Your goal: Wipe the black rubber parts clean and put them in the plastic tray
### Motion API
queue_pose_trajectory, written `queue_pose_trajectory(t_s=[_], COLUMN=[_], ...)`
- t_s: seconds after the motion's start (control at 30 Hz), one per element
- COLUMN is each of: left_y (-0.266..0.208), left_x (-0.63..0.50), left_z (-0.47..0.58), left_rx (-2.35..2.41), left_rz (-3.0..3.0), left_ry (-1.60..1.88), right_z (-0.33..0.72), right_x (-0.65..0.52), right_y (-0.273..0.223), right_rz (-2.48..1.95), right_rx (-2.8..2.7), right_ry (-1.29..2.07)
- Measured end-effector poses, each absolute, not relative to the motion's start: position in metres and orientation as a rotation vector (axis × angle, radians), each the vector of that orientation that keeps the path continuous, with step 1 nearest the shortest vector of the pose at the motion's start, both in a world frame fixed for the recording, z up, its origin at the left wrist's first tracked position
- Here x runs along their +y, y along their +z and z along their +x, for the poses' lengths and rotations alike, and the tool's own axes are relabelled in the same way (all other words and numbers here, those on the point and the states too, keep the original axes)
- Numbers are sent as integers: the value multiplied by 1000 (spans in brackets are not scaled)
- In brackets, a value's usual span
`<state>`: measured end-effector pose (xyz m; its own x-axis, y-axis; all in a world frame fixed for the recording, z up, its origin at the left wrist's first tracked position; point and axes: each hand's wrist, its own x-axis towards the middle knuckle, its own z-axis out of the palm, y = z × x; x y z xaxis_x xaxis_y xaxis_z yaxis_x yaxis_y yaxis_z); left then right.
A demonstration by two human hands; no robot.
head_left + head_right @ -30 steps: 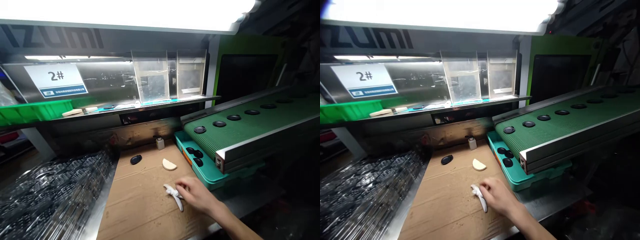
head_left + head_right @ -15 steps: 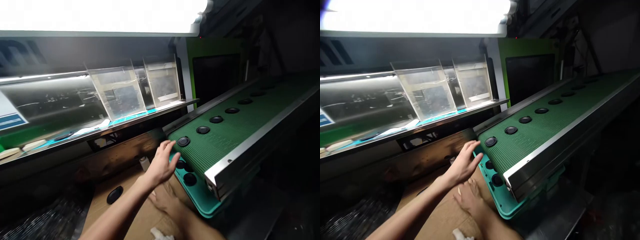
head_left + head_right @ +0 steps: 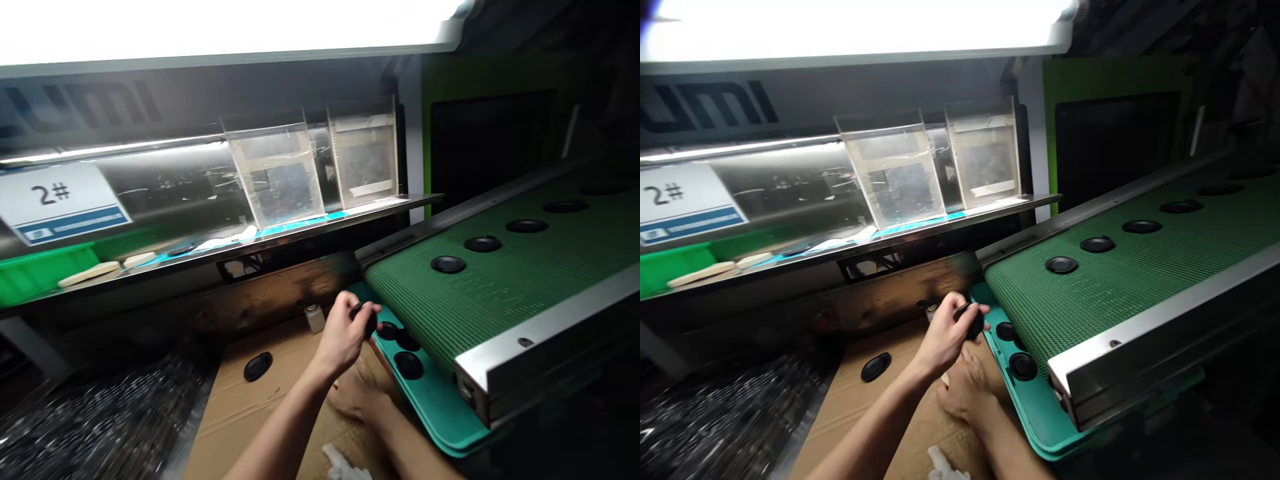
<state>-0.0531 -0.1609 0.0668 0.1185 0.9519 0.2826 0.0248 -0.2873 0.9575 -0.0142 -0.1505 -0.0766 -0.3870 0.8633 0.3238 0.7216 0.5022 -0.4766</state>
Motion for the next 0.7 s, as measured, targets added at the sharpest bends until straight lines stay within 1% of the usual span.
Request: queue_pose_trajectory(t_s=[0.07,0.13,0.2,0.27,0.33,0.43,0.57,0.63,0.7], left_y=[35,1,-28,-48,-60,-68,-75,-77,-79], left_x=[-197,-227,-247,-255,-256,-254,-254,-255,-254], left_z=[-97,-139,-169,-187,-194,-198,-203,-204,-206], left_rx=[1000,1127,1175,1102,934,717,499,429,438], left_rz=[1140,849,644,506,426,334,304,309,264], left_ry=[1373,1472,1579,1635,1608,1515,1453,1439,1451], right_z=[-13,-19,-32,-49,-66,-85,-97,-98,-98], right_x=[-149,-150,-159,-177,-201,-230,-232,-226,-224], right_y=[-74,-71,-68,-65,-64,-68,-70,-69,-69], right_rz=[-1263,-1213,-1134,-1019,-894,-803,-929,-1016,-1004], right_rx=[-2184,-2097,-1971,-1903,-1939,-2121,-2233,-2214,-2253], right_ry=[364,384,434,509,538,443,238,180,168])
